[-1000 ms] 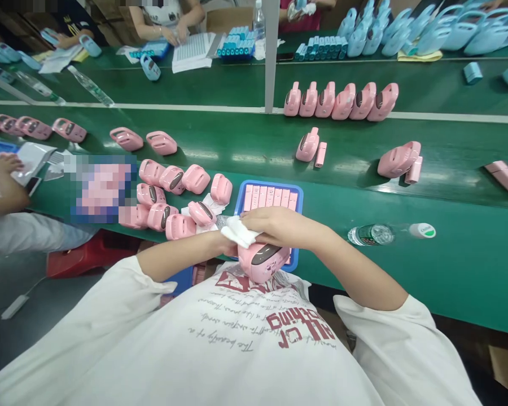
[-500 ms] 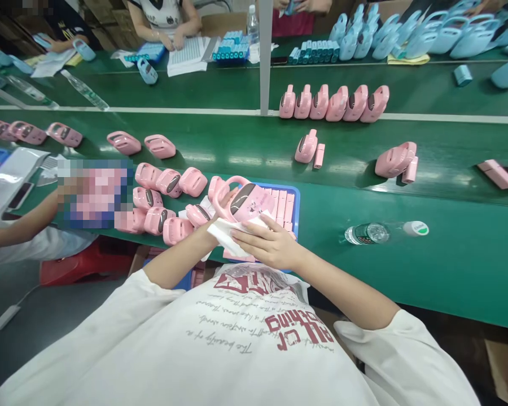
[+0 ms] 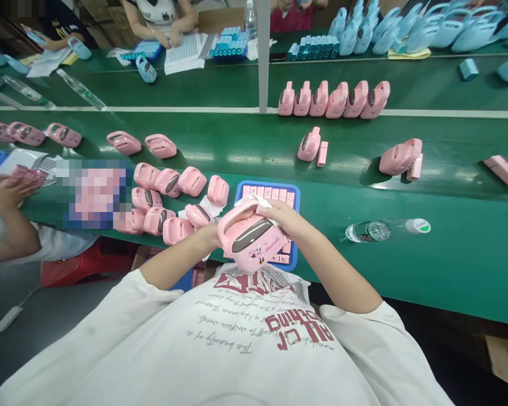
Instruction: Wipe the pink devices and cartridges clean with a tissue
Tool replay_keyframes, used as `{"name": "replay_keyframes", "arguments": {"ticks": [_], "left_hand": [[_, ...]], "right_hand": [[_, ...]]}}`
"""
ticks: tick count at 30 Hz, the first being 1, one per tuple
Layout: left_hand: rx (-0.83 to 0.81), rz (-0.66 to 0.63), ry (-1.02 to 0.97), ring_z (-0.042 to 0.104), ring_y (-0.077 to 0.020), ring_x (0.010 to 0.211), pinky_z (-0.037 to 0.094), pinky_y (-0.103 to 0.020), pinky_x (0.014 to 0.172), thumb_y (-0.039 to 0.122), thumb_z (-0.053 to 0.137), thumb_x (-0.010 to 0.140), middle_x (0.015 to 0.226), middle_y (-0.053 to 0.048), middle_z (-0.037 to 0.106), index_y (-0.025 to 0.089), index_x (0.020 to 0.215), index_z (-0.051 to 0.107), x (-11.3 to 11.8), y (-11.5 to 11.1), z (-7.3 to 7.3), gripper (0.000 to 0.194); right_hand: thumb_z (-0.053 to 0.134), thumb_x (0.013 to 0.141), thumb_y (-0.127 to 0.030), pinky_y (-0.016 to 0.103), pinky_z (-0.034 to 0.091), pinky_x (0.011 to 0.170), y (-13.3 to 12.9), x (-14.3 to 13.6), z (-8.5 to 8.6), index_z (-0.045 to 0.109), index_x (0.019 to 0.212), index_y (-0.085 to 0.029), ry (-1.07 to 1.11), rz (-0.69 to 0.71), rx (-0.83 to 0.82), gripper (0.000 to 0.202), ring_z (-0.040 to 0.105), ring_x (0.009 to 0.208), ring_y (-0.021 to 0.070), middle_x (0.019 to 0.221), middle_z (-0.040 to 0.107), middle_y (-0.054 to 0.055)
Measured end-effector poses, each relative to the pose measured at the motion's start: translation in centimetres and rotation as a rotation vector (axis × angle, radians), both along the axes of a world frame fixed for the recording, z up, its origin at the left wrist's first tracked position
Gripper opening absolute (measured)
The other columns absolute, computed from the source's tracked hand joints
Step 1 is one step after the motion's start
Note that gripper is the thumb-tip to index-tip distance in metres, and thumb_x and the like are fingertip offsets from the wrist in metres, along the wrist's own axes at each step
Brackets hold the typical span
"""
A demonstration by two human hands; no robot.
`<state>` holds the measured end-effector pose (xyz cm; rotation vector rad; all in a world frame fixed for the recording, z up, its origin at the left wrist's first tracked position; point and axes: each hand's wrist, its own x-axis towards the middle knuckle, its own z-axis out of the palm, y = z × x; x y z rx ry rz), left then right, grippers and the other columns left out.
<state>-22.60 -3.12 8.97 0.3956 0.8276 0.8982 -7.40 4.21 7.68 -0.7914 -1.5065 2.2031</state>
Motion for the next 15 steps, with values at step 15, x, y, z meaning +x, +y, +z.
{"name": "replay_keyframes", "arguments": {"ticks": [15], "left_hand": [[0.348,0.436,0.606,0.051,-0.0248,0.119,0.038,-0.032,0.101,0.019,0.085,0.048,0.123,-0.004,0.057,0.023,0.118,0.055,2.0,-3.7,0.7,0.076]], "right_hand": [[0.061,0.072,-0.045,0.035,0.055,0.073,0.2,-0.3,-1.9,0.062,0.088,-0.021,-0.001,-0.524,0.0,0.029,0.066,0.081,0.0223,0.085,0.068,0.003]]}}
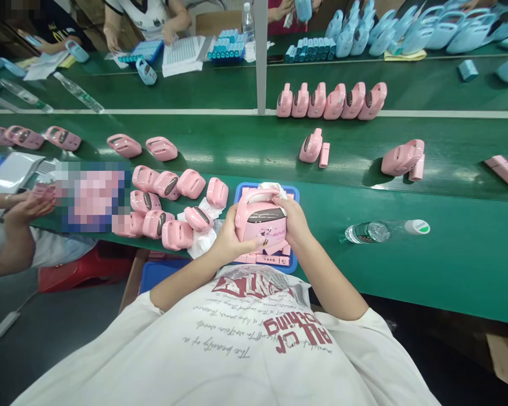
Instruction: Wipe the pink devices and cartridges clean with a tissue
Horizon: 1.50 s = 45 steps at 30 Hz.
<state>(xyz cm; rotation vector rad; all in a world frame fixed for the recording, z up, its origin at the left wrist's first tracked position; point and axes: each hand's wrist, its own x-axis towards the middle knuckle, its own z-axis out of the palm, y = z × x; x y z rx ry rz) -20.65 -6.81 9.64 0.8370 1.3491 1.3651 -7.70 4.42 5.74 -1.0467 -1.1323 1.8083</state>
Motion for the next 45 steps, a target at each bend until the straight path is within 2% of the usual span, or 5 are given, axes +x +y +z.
{"name": "replay_keyframes", "arguments": {"ticks": [6,13,25,35,45], "left_hand": [[-0.228,0.128,-0.626,0.063,-0.0253,0.096,0.051,-0.039,0.083,0.039,0.062,0.068,0.092,-0.005,0.069,0.018,0.099,0.061,0.0,2.5,-0.6,0.038],[-0.35,0.176,-0.979,0.061,-0.0128,0.066,0.048,-0.021,0.059,0.042,0.048,0.082,0.077,-0.002,0.068,0.017,0.092,0.064,1.8,4.0,-0.5,0.031],[-0.298,-0.458,-0.161,0.058,-0.0245,0.104,0.05,-0.037,0.084,0.029,0.079,0.058,0.12,-0.014,0.058,0.014,0.126,0.046,2.7,3.7,-7.7,0.077],[-0.31,-0.753,0.809,0.044,-0.0408,0.122,0.038,-0.052,0.098,0.03,0.071,0.071,0.128,-0.026,0.047,0.005,0.119,0.049,5.2,4.6,-13.1,0.058],[-0.28,-0.708,0.413,0.059,-0.0203,0.093,0.047,-0.034,0.08,0.034,0.044,0.087,0.102,-0.01,0.061,0.013,0.111,0.049,2.8,5.1,-11.2,0.032]], "right_hand": [[0.022,0.095,-0.051,0.041,0.051,0.093,-3.2,0.5,-1.9,0.046,0.132,-0.019,-0.176,-0.16,0.524,0.054,0.058,0.115,0.0233,0.124,0.06,0.011],[0.052,0.087,-0.038,0.06,0.022,0.113,-5.5,0.2,-4.2,0.058,0.121,-0.028,-0.482,-0.299,1.306,0.036,0.013,0.145,0.0326,0.143,0.043,0.009],[0.081,0.053,-0.05,0.033,0.053,0.069,1.4,6.7,-3.7,0.069,0.083,-0.013,-0.302,0.093,-0.092,0.049,0.065,0.074,0.0218,0.081,0.07,0.008],[0.068,0.061,-0.05,0.032,0.05,0.066,5.3,10.8,-9.1,0.064,0.086,-0.011,-0.69,-0.681,0.216,0.046,0.061,0.076,0.0208,0.084,0.067,0.009],[0.052,0.077,-0.044,0.049,0.044,0.091,7.4,11.4,-10.1,0.062,0.087,-0.011,-0.899,-0.695,0.234,0.036,0.059,0.096,0.0304,0.093,0.064,0.018]]}}
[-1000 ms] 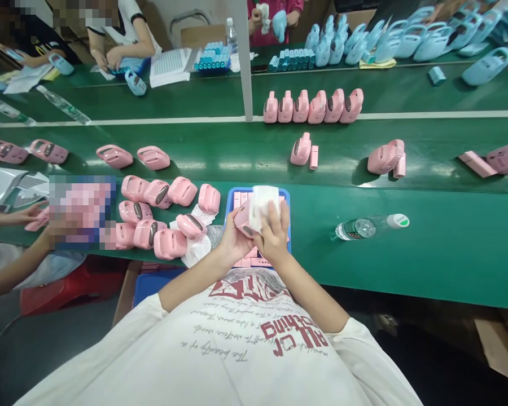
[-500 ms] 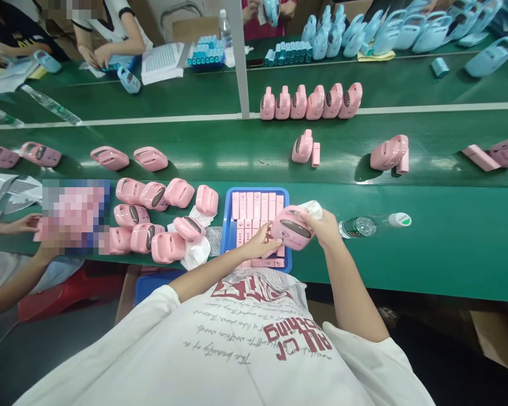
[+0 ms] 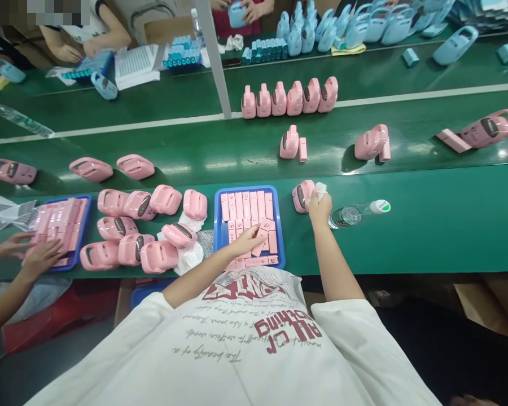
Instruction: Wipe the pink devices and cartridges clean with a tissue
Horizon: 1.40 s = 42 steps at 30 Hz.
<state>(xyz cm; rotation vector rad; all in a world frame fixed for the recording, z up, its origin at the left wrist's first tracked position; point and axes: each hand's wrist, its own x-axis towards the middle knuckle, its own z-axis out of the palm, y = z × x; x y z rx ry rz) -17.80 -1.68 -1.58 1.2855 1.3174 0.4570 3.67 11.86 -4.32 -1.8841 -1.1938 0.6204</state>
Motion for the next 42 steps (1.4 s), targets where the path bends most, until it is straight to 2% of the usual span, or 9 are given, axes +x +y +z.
{"name": "replay_keyframes", "arguments": {"ticks": [4,8,13,17,22,25,30,36,42], "left_hand": [[-0.149,0.18,-0.455,0.058,-0.0141,0.068,0.047,-0.028,0.061,0.038,0.043,0.083,0.08,-0.003,0.058,0.016,0.111,0.046,-1.3,-1.2,3.9,0.036],[-0.307,0.334,-0.935,0.051,-0.0098,0.049,0.039,-0.022,0.045,0.041,0.061,0.073,0.071,0.002,0.056,0.021,0.106,0.044,-1.1,-2.1,6.7,0.042],[-0.305,0.363,-0.896,0.05,-0.0103,0.042,0.037,-0.021,0.041,0.059,0.061,0.076,0.06,0.003,0.056,0.021,0.099,0.044,-0.2,-2.6,7.6,0.047],[-0.307,0.463,-0.872,0.051,-0.0128,0.041,0.039,-0.024,0.042,0.077,0.04,0.077,0.056,0.0,0.056,0.016,0.102,0.054,-0.1,-2.2,8.4,0.067],[-0.296,0.646,-1.018,0.064,-0.0195,0.069,0.049,-0.029,0.06,0.08,0.013,0.08,0.083,-0.01,0.067,0.013,0.126,0.051,-0.6,-1.6,10.1,0.089],[-0.249,0.615,-1.054,0.061,-0.0176,0.062,0.046,-0.027,0.053,0.081,0.006,0.078,0.081,-0.009,0.065,0.015,0.131,0.047,-1.2,-1.6,11.0,0.094],[-0.184,0.5,-1.057,0.051,-0.013,0.049,0.038,-0.023,0.041,0.081,0.02,0.078,0.071,-0.002,0.058,0.022,0.118,0.049,-2.0,-2.2,12.7,0.076],[-0.129,0.46,-1.062,0.051,-0.01,0.052,0.038,-0.021,0.041,0.051,0.058,0.077,0.074,0.0,0.056,0.02,0.093,0.048,-1.8,-2.6,13.7,0.036],[0.018,0.541,-0.934,0.051,-0.0095,0.055,0.038,-0.021,0.044,0.048,0.061,0.077,0.078,-0.001,0.059,0.02,0.102,0.048,-1.4,-2.9,13.2,0.04]], "right_hand": [[0.048,0.082,-0.047,0.045,0.041,0.099,-2.1,-1.2,2.8,0.06,0.107,-0.01,0.051,0.043,0.169,0.046,0.055,0.111,0.0277,0.113,0.06,0.018],[0.05,0.083,-0.06,0.037,0.054,0.074,-6.5,-4.5,6.2,0.062,0.106,-0.015,0.361,0.422,0.196,0.052,0.064,0.083,0.0224,0.091,0.067,0.009],[0.041,0.092,-0.05,0.037,0.056,0.076,-10.0,-7.8,9.4,0.065,0.102,-0.017,0.279,0.99,0.306,0.042,0.066,0.087,0.0229,0.093,0.069,0.011],[0.041,0.094,-0.037,0.048,0.038,0.107,-10.2,-8.8,9.8,0.056,0.125,-0.019,0.006,1.129,0.655,0.038,0.039,0.135,0.0257,0.124,0.06,0.014],[0.043,0.093,-0.032,0.052,0.023,0.115,-11.8,-8.8,8.6,0.058,0.118,-0.019,-0.112,1.289,0.905,0.032,0.034,0.138,0.0243,0.12,0.063,0.011],[0.044,0.093,-0.035,0.048,0.033,0.111,-11.9,-8.0,7.4,0.062,0.111,-0.019,-0.037,1.124,0.853,0.03,0.05,0.126,0.0258,0.116,0.065,0.012],[0.037,0.092,-0.052,0.043,0.052,0.084,-9.1,-5.3,6.0,0.064,0.11,-0.013,0.167,0.482,0.138,0.05,0.066,0.091,0.0267,0.092,0.069,0.012],[0.05,0.085,-0.036,0.043,0.045,0.098,-8.7,-4.1,8.8,0.049,0.136,-0.022,0.046,0.631,0.156,0.053,0.055,0.114,0.0247,0.123,0.058,0.011],[0.058,0.084,-0.034,0.027,0.048,0.062,-12.2,-6.3,14.6,0.073,0.099,-0.026,0.213,0.767,0.271,0.023,0.058,0.072,0.0139,0.075,0.06,0.002]]}}
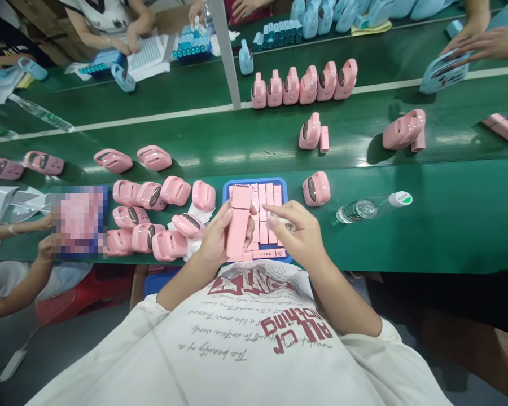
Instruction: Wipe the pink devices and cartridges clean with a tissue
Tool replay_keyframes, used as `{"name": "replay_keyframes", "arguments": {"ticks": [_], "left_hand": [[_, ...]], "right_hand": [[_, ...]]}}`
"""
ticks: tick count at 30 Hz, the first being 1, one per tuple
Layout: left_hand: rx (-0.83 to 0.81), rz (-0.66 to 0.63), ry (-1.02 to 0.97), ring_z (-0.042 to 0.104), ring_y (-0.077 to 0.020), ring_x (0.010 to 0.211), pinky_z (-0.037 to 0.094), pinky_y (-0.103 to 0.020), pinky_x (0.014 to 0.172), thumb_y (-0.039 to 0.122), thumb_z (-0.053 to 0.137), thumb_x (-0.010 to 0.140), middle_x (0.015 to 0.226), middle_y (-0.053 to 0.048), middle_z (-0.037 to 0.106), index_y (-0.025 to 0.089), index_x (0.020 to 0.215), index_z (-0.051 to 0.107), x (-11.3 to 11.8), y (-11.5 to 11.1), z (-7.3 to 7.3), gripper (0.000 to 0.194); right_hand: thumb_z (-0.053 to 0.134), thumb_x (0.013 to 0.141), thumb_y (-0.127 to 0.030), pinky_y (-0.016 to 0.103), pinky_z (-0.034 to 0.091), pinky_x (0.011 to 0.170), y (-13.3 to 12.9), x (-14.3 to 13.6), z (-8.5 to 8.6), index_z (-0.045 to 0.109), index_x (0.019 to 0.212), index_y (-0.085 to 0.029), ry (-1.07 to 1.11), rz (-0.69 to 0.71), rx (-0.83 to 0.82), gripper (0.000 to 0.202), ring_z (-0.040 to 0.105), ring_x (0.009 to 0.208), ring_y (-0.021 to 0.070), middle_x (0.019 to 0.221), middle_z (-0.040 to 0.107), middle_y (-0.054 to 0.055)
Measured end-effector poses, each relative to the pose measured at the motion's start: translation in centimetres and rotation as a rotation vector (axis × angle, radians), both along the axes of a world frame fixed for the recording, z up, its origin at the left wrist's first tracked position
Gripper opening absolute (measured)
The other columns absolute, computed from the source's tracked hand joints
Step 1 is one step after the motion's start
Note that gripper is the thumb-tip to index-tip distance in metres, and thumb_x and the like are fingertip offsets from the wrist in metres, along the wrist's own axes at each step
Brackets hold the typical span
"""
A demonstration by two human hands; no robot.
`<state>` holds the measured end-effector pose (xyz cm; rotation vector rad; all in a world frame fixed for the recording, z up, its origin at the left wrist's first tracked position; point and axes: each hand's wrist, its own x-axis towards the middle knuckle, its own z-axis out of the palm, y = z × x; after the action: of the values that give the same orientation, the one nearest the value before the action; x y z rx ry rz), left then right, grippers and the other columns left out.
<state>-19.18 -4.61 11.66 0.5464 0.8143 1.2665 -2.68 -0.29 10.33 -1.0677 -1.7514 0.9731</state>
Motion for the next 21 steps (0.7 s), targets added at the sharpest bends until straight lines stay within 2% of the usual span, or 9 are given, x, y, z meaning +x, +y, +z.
{"name": "replay_keyframes", "arguments": {"ticks": [3,7,10,13,16,18,20,21], "left_hand": [[0.004,0.041,0.054,0.054,-0.0101,0.059,0.041,-0.021,0.049,0.05,0.06,0.079,0.08,0.0,0.06,0.022,0.112,0.048,0.3,-0.2,-0.5,0.044],[0.052,0.122,0.167,0.06,-0.0148,0.083,0.047,-0.025,0.067,0.052,0.06,0.08,0.104,-0.003,0.06,0.027,0.124,0.043,0.8,-0.3,-1.5,0.054],[0.086,0.203,0.242,0.058,-0.0155,0.091,0.048,-0.025,0.071,0.054,0.063,0.078,0.113,-0.004,0.057,0.03,0.128,0.04,1.0,-0.1,-2.0,0.06],[0.078,0.192,0.18,0.058,-0.0123,0.076,0.046,-0.023,0.063,0.055,0.066,0.074,0.099,-0.002,0.06,0.027,0.123,0.043,1.0,0.3,-1.8,0.061],[0.044,0.125,0.09,0.051,-0.0091,0.057,0.04,-0.021,0.05,0.053,0.072,0.068,0.074,0.002,0.056,0.023,0.111,0.048,0.5,0.6,-1.3,0.057],[0.027,0.121,0.048,0.05,-0.009,0.058,0.04,-0.021,0.049,0.049,0.074,0.068,0.07,0.003,0.054,0.021,0.101,0.052,-0.1,0.7,-1.1,0.049],[0.029,0.139,0.012,0.054,-0.0098,0.064,0.043,-0.021,0.054,0.048,0.072,0.071,0.074,0.0,0.057,0.018,0.093,0.055,-0.6,0.7,-1.2,0.041],[0.031,0.142,-0.004,0.056,-0.0105,0.067,0.045,-0.022,0.057,0.048,0.071,0.073,0.077,-0.001,0.059,0.017,0.091,0.057,-0.9,0.6,-1.3,0.038]], "right_hand": [[0.069,0.076,-0.039,0.025,0.046,0.057,-0.7,-1.5,1.0,0.074,0.09,-0.023,0.073,0.011,-0.095,0.022,0.055,0.06,0.0116,0.064,0.059,-0.002],[0.068,0.077,-0.04,0.025,0.044,0.052,-1.2,-3.4,0.6,0.07,0.072,-0.02,0.196,-0.056,-0.195,0.021,0.054,0.054,0.0111,0.061,0.061,-0.002],[0.063,0.081,-0.036,0.025,0.043,0.054,-1.7,-4.4,0.1,0.062,0.062,-0.02,0.233,-0.143,-0.115,0.026,0.051,0.052,0.0106,0.055,0.057,-0.003],[0.06,0.084,-0.036,0.026,0.043,0.056,-1.7,-4.4,-0.3,0.06,0.063,-0.02,0.204,-0.173,-0.026,0.026,0.051,0.053,0.0107,0.056,0.057,-0.002],[0.055,0.085,-0.045,0.026,0.042,0.056,-1.0,-2.6,-1.5,0.06,0.062,-0.02,0.088,-0.139,-0.033,0.034,0.052,0.054,0.012,0.058,0.059,0.0],[0.051,0.084,-0.053,0.026,0.042,0.053,0.0,-0.2,-3.3,0.059,0.06,-0.02,-0.109,-0.05,-0.131,0.042,0.053,0.053,0.0133,0.056,0.059,0.001],[0.057,0.076,-0.059,0.027,0.039,0.047,1.1,2.6,-5.7,0.063,0.062,-0.02,-0.384,0.038,-0.304,0.042,0.051,0.047,0.0147,0.052,0.058,0.002],[0.067,0.066,-0.058,0.027,0.038,0.045,1.6,4.0,-6.8,0.065,0.067,-0.02,-0.503,0.006,-0.364,0.038,0.052,0.047,0.0161,0.054,0.06,0.002]]}}
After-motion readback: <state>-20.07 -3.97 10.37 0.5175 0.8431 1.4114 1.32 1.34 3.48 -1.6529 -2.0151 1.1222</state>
